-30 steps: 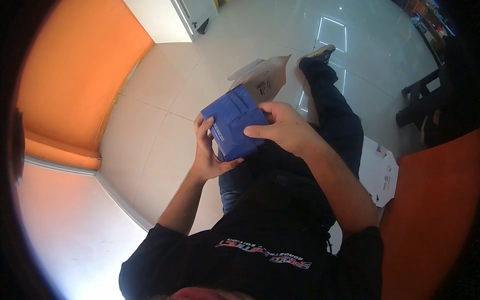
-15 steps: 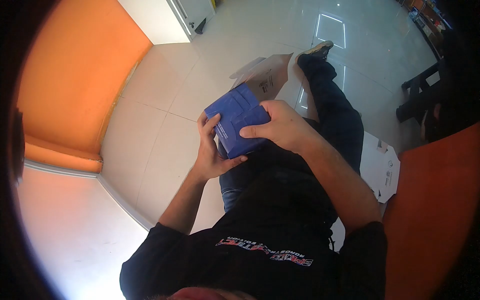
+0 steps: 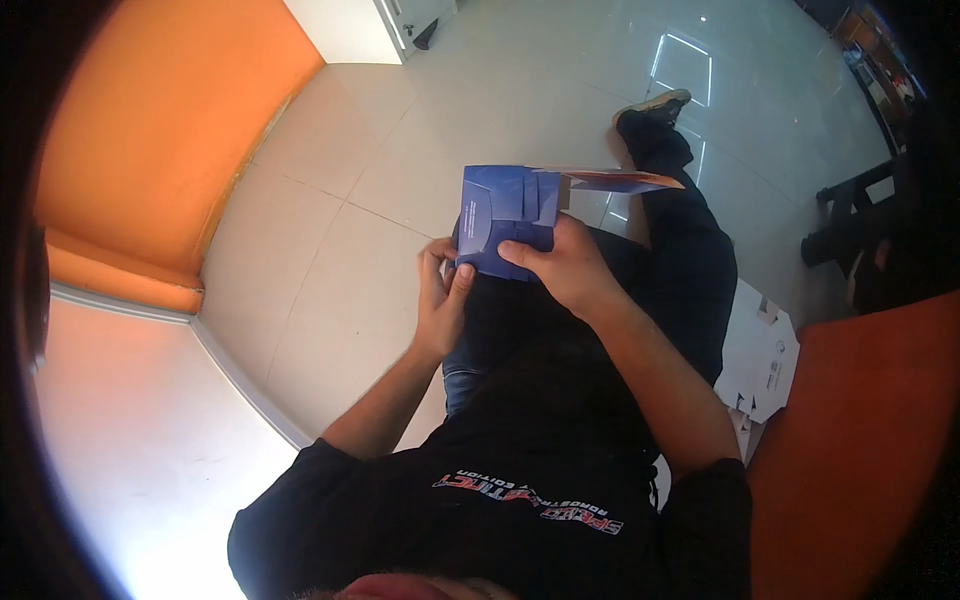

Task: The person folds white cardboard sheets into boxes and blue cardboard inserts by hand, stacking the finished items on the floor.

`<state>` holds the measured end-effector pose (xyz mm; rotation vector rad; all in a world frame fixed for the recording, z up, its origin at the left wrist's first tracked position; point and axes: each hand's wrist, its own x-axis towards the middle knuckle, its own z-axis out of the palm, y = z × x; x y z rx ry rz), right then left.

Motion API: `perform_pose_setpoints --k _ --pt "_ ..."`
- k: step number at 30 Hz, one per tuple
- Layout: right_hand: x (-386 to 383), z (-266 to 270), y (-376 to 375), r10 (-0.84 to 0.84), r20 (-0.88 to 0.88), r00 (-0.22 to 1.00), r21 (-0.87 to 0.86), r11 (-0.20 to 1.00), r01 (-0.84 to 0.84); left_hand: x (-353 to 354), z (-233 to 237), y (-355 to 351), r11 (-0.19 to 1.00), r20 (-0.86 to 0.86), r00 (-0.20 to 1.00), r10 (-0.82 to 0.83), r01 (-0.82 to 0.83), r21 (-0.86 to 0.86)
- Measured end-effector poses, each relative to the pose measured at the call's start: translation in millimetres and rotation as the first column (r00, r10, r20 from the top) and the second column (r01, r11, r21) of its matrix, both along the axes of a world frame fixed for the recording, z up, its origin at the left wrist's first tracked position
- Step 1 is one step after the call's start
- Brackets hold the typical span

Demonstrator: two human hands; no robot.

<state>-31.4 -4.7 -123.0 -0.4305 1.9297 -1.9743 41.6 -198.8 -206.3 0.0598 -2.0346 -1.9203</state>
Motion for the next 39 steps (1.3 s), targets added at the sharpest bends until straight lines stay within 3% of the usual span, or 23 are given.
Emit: perform_pose_setpoints --k 2,4,6,7,9,16,17,19,21,22,24,25,26,28,29,32,34,36,38,39 --pt "1.6 -3.2 -1.7 0.006 -0.009 1.000 -0.008 1.000 -0.006 3.9 1.8 2.7 1.000 -0.015 1.000 -0.018 0.017 -0.025" --pt "1.8 -11.7 -4.3 0.043 0.061 0.997 -0.180 0.983 -0.031 2.5 17.5 10.5 0.996 -0.107 0.990 0.088 -0.086 0.024" --pt "4.9 -14.6 -8.6 0.062 0.082 0.995 -0.249 0.968 -0.039 2.1 29.4 10.0 0.974 -0.285 0.949 0.134 -0.179 -0.137" --pt "6.7 -14.8 -9.8 0.069 0.105 0.992 -0.321 0.947 -0.032 2.1 34.4 10.1 0.974 -0.288 0.947 0.144 -0.188 -0.130" --pt "9.9 -13.8 -11.5 0.062 0.122 0.991 -0.328 0.944 -0.019 0.7 41.4 10.1 0.939 -0.406 0.896 0.180 -0.279 -0.200" --pt "5.8 -12.8 -10.1 0.060 0.098 0.993 -0.277 0.960 -0.031 -0.6 37.8 7.2 0.949 -0.430 0.885 0.180 -0.272 -0.162" --pt "4.9 -10.7 -7.9 0.049 0.092 0.995 -0.279 0.960 -0.022 -1.0 31.1 3.3 0.956 -0.380 0.914 0.146 -0.229 -0.184" --pt "3.6 2.5 -4.8 -0.013 0.052 0.999 -0.126 0.992 0.019 -5.8 31.5 -0.4 0.964 -0.337 0.937 0.091 -0.168 -0.206" --pt "3.3 12.2 -4.5 -0.007 0.049 0.999 -0.138 0.990 0.013 -9.4 36.7 -2.0 0.995 -0.126 0.992 0.000 0.013 0.098" --pt "3.0 17.2 -4.5 0.016 0.051 0.999 -0.147 0.989 -0.009 -11.0 42.8 -6.5 0.995 -0.131 0.991 -0.012 0.025 0.094" --pt "2.4 26.5 -5.0 0.050 0.046 0.998 -0.134 0.990 -0.044 -15.5 63.3 -15.9 0.954 -0.045 0.974 -0.220 0.225 0.198" --pt "2.9 31.0 -4.5 0.094 0.051 0.994 -0.117 0.989 -0.088 -21.7 81.5 -11.7 0.939 -0.133 0.962 -0.240 0.265 0.221" --pt "3.1 36.9 -1.9 0.089 0.054 0.995 -0.122 0.989 -0.082 -26.8 80.3 -15.6 0.938 -0.129 0.960 -0.247 0.270 0.218" --pt "1.7 50.0 2.4 0.237 0.115 0.965 -0.067 0.971 -0.230 -35.4 74.6 -35.6 0.934 -0.316 0.882 -0.351 0.304 -0.190" --pt "2.2 52.9 3.6 0.232 0.117 0.966 -0.075 0.972 -0.225 -36.4 71.0 -40.7 0.881 -0.382 0.822 -0.423 0.274 -0.386" --pt "3.2 55.2 2.3 0.291 0.109 0.951 -0.019 0.957 -0.291 -33.2 74.0 -44.1 0.843 -0.292 0.836 -0.464 0.317 -0.434" --pt "-0.2 49.4 0.1 0.305 0.353 0.884 -0.254 0.941 -0.223 -31.9 68.5 -46.9 0.858 -0.321 0.842 -0.434 0.277 -0.432" --pt "-1.1 45.0 -3.3 0.270 0.384 0.883 -0.317 0.937 -0.149 -31.1 61.9 -45.8 0.873 -0.340 0.850 -0.401 0.242 -0.424" --pt "-2.9 48.4 -1.8 0.243 0.416 0.876 -0.373 0.924 -0.079 -31.1 56.1 -40.2 0.945 -0.357 0.877 -0.321 0.275 -0.176" --pt "-4.1 61.3 2.6 0.240 0.302 0.923 -0.293 0.944 -0.150 -31.6 60.7 -36.2 0.947 -0.357 0.879 -0.316 0.268 -0.179"
